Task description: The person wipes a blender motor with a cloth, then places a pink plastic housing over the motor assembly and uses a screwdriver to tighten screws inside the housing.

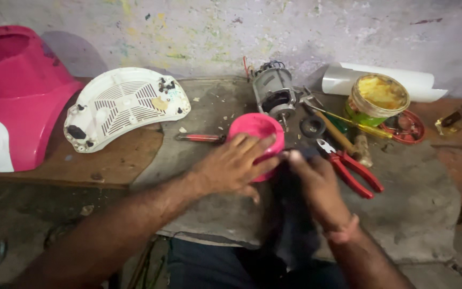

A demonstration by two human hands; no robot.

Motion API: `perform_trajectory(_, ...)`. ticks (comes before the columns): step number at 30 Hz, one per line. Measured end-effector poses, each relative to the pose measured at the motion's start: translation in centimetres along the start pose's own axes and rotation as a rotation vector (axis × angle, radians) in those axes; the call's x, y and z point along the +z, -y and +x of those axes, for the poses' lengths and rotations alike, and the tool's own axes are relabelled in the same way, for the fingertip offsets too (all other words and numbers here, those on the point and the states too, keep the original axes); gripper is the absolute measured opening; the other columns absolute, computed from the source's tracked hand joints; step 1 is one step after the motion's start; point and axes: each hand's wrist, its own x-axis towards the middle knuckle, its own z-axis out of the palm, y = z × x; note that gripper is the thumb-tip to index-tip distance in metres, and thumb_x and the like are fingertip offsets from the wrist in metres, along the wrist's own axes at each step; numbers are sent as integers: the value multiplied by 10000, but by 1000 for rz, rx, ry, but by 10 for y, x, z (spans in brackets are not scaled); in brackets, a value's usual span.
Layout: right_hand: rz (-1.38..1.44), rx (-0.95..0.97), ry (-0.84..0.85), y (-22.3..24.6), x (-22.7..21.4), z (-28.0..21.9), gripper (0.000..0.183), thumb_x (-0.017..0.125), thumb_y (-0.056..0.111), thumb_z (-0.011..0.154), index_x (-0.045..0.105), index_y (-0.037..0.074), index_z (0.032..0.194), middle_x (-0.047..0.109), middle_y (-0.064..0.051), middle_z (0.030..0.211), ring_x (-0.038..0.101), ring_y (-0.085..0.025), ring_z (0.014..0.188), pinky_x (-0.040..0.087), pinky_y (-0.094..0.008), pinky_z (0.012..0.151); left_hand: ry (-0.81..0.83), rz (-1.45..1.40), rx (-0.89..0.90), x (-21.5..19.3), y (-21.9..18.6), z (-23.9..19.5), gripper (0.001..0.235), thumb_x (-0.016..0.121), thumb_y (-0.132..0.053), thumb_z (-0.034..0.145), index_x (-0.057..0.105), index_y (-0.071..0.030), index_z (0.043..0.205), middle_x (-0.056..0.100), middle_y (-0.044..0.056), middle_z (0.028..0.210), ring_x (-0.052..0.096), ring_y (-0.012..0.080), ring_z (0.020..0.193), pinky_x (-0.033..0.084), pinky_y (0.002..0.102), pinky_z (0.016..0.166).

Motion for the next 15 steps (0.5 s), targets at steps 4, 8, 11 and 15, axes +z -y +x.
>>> perform_trajectory(4, -545, -123, -138, 0, 8, 15, 532, 770, 440, 867, 623, -60, 757, 578, -75, 645, 513, -145, 621, 429, -375, 533, -266, -96, -136, 12, 8, -19, 691, 781, -473, 946, 548, -64, 1453, 555, 173, 1475, 557, 365, 1349, 422, 537, 1209)
perform_trajectory(8, -567, -194, -146, -10, 3, 13, 536, 778, 456, 837, 592, -29, 708, 569, -65, 598, 511, -138, 587, 420, -364, 518, -292, -194, -860, 19, 50, -8, 585, 714, -443, 929, 634, -43, 1348, 669, 232, 1267, 636, 383, 1186, 500, 475, 1037)
perform_trajectory(11, -612, -127, -186, -13, 6, 13, 575, 814, 445, 823, 550, -50, 694, 518, -68, 593, 456, -151, 566, 382, -381, 484, 82, -418, -1019, 19, 67, 5, 571, 721, -520, 908, 705, -23, 1189, 724, 220, 1094, 727, 332, 1041, 561, 435, 935)
perform_trajectory(15, -545, -200, -186, -25, 4, 9, 525, 836, 412, 793, 526, 4, 678, 468, -3, 594, 404, -118, 549, 328, -369, 452, -61, -619, -1011, 19, 51, 16, 515, 697, -484, 907, 671, -22, 1133, 740, 180, 1019, 738, 288, 978, 567, 412, 864)
